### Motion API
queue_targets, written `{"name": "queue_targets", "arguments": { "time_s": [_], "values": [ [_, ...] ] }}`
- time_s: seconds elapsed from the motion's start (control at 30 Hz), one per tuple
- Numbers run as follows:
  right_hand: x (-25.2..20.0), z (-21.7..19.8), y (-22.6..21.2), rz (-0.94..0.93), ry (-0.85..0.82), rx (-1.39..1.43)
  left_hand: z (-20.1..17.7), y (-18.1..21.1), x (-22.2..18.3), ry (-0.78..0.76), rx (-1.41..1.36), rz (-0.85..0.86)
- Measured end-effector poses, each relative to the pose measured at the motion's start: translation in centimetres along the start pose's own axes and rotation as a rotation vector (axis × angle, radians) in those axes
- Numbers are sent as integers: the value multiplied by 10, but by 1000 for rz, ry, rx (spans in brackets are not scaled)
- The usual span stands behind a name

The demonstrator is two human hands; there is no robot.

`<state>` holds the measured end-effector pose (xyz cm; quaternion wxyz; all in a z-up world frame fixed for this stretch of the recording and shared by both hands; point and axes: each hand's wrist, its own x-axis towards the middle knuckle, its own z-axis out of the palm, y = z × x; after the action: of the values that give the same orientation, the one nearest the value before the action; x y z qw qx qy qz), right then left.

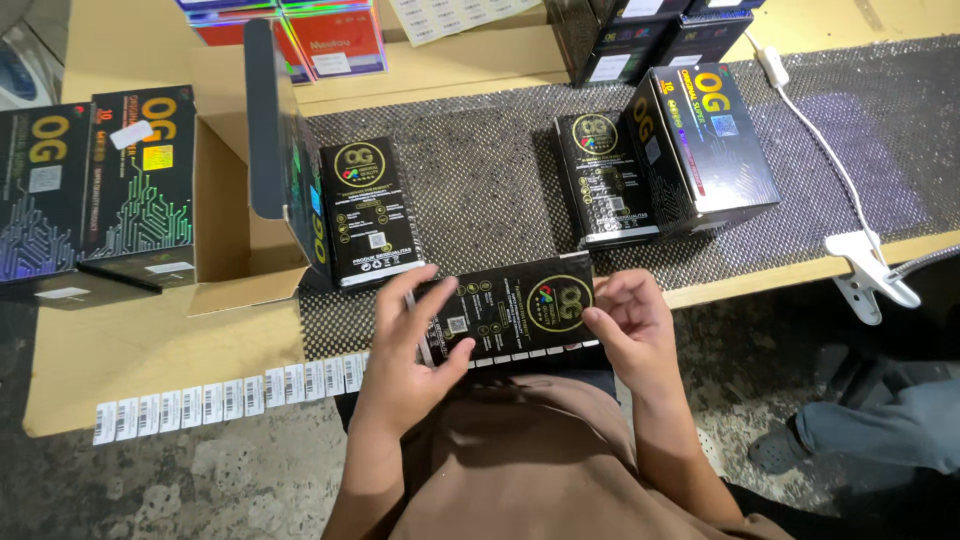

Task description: The person prepares and boxes phone screen replacement parts. They peel off protective films, insert screen components into protective sleeves, and place them into branded boxes at a workbench.

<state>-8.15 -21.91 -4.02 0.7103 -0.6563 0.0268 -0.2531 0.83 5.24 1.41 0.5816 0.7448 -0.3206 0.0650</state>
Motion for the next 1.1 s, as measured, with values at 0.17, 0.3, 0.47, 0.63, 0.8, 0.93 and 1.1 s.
{"name": "queue_targets", "arguments": {
  "time_s": [0.17, 0.3, 0.47, 0.63, 0.8, 0.93, 1.1],
  "values": [
    [-4, -13, 21, 14, 14, 32, 5, -1, -2, -157, 202, 9],
    [-3, -3, 20, 1, 8, 91, 6, -2, -1, -143, 224, -25],
    [-5, 11, 5, 17, 65, 171, 8, -14, -6, -136, 171, -38],
    [-8, -1, 9, 69, -113, 155, 14, -24, -6, -157, 200, 83],
    [-7, -18, -5, 47, -297, 167, 23, -18, 6, -181, 242, 213],
    [-16, -55, -18, 190, -74, -17, 26, -6, 21, -213, 367, 267],
    [-26, -135, -20, 236, -5, -14, 30, 2, 31, -271, 538, 267]
  ]
}}
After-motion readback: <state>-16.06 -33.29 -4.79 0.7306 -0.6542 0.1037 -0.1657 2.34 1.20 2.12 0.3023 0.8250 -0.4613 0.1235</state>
